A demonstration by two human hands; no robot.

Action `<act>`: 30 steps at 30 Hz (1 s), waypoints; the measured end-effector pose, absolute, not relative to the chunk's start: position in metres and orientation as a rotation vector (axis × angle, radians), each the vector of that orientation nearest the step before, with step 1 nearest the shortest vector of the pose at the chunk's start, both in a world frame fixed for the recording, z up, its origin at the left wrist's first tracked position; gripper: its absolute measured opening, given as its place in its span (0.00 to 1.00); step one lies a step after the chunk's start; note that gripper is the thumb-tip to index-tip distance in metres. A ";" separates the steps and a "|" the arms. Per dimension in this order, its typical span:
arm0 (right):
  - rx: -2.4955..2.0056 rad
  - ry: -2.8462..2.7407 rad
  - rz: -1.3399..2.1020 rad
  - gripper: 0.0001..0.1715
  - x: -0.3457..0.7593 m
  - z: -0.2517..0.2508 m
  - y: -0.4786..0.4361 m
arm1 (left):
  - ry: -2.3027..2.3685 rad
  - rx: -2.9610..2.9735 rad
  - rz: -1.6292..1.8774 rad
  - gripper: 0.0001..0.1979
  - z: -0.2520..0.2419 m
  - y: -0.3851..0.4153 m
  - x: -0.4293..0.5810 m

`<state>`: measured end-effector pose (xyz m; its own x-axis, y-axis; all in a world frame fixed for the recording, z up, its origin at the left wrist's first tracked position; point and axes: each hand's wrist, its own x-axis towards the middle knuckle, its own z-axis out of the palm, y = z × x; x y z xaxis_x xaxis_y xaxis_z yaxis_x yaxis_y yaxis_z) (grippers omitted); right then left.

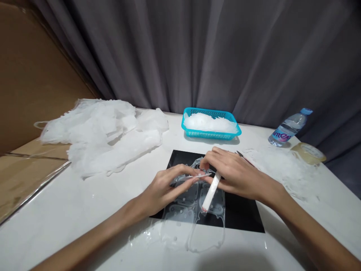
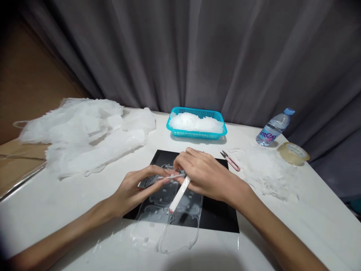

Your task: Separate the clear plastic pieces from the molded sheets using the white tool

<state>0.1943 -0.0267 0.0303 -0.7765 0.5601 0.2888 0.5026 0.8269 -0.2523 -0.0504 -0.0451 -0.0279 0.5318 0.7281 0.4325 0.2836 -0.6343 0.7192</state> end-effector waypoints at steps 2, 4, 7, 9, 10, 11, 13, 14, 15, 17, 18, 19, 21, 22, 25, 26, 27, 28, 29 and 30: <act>-0.801 -2.683 0.226 0.10 0.196 0.029 -0.025 | 0.809 2.217 0.976 0.12 -0.029 -0.045 -0.051; -0.804 -2.692 0.195 0.10 0.196 0.026 -0.025 | 0.826 2.236 0.979 0.11 -0.030 -0.045 -0.051; -0.780 -2.680 0.083 0.11 0.192 0.022 -0.025 | 0.858 2.231 1.014 0.11 -0.031 -0.044 -0.050; -0.736 -2.648 -0.006 0.11 0.188 0.020 -0.026 | 0.867 2.215 1.020 0.10 -0.032 -0.043 -0.049; -0.726 -2.627 -0.035 0.10 0.186 0.020 -0.026 | 0.873 2.198 1.031 0.09 -0.032 -0.043 -0.049; -0.729 -2.609 -0.041 0.10 0.185 0.019 -0.027 | 0.887 2.172 1.053 0.08 -0.031 -0.043 -0.049; -0.759 -2.591 0.011 0.09 0.185 0.018 -0.026 | 0.910 2.096 1.142 0.06 -0.030 -0.043 -0.048; -0.776 -2.590 0.048 0.09 0.186 0.016 -0.025 | 0.901 2.051 1.187 0.06 -0.030 -0.042 -0.047; -0.784 -2.592 0.078 0.09 0.187 0.015 -0.024 | 0.877 2.013 1.218 0.06 -0.029 -0.042 -0.047; -0.769 -2.601 0.098 0.07 0.189 0.013 -0.022 | 0.828 1.984 1.243 0.06 -0.028 -0.040 -0.046; -0.755 -2.603 0.091 0.06 0.189 0.012 -0.021 | 0.821 2.001 1.245 0.05 -0.027 -0.039 -0.047; -0.742 -2.603 0.078 0.07 0.190 0.011 -0.020 | 0.833 2.036 1.242 0.05 -0.026 -0.038 -0.047; -0.720 -2.592 0.048 0.07 0.191 0.012 -0.019 | 0.880 2.133 1.234 0.05 -0.026 -0.035 -0.050; -0.713 -2.584 0.029 0.06 0.192 0.012 -0.019 | 0.894 2.181 1.225 0.06 -0.025 -0.033 -0.051; -0.706 -2.566 -0.016 0.07 0.193 0.014 -0.017 | 0.870 2.315 1.193 0.08 -0.025 -0.027 -0.056; -0.705 -2.560 -0.021 0.08 0.194 0.015 -0.017 | 0.850 2.353 1.185 0.08 -0.026 -0.026 -0.058; -0.707 -2.552 -0.022 0.08 0.195 0.015 -0.016 | 0.834 2.383 1.173 0.09 -0.026 -0.025 -0.059; -0.709 -2.544 -0.021 0.08 0.195 0.014 -0.016 | 0.827 2.404 1.160 0.09 -0.027 -0.024 -0.060; -0.712 -2.534 -0.018 0.09 0.196 0.014 -0.016 | 0.825 2.416 1.147 0.09 -0.028 -0.024 -0.060; -0.715 -2.524 -0.011 0.09 0.196 0.014 -0.016 | 0.827 2.420 1.132 0.09 -0.029 -0.025 -0.061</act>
<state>0.1964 -0.0162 0.0136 -0.7299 0.4878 0.4789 0.4921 0.8612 -0.1272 -0.0611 -0.0247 -0.0292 0.5122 0.6335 0.5800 0.3601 -0.7715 0.5246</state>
